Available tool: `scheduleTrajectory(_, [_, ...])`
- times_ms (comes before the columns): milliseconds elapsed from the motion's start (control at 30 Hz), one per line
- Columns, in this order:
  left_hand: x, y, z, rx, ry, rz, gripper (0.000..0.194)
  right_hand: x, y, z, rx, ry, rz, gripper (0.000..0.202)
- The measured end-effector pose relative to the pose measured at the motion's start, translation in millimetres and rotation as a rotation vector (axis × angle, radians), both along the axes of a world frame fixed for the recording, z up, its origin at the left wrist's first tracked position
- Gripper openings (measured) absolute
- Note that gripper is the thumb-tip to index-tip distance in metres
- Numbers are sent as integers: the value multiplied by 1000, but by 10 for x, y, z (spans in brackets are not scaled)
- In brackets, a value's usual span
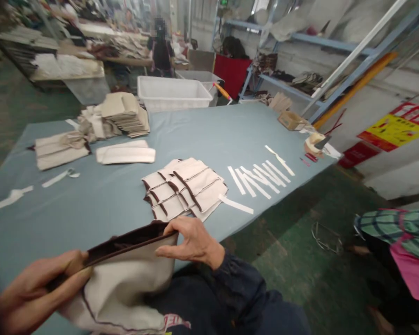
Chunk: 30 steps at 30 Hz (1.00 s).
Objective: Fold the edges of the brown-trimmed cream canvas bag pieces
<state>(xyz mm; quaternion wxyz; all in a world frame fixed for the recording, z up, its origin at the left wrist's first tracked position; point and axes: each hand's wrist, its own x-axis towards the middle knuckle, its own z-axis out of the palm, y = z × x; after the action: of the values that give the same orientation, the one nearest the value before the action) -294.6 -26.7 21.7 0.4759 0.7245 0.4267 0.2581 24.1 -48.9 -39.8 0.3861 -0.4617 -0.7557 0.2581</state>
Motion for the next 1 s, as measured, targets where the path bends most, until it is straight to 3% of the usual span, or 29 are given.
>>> scheduleTrajectory(100, [4,64,135,83,96,-58,46,-119,52,60,-5,77,26,38])
scheduleTrajectory(233, [-126,0,238,112,126,22,42,-297,213,140,-11,237,22,26])
scheduleTrajectory(333, [-325,-102,277,116,131,155,41,-444,322,152,-100,295,-4,13])
scheduleTrajectory(433, [-489,-181,278,87,100,343,40,-693,314,144,-245,218,103,9])
scheduleTrajectory(533, [-575,-222,242,56,49,510,42,-1045,204,141,-307,123,266,21])
scheduleTrajectory(600, [-601,-242,212,30,36,559,43,-1284,149,118,-250,86,314,35])
scheduleTrajectory(700, [-617,-277,170,-2,35,552,39,-1559,156,21,-83,36,311,48])
scheduleTrajectory(867, [-596,-334,80,-57,90,417,26,-1676,190,-159,-80,-41,459,5])
scheduleTrajectory(1000, [-524,-301,15,-32,227,465,28,-1598,144,-178,-57,-62,419,4])
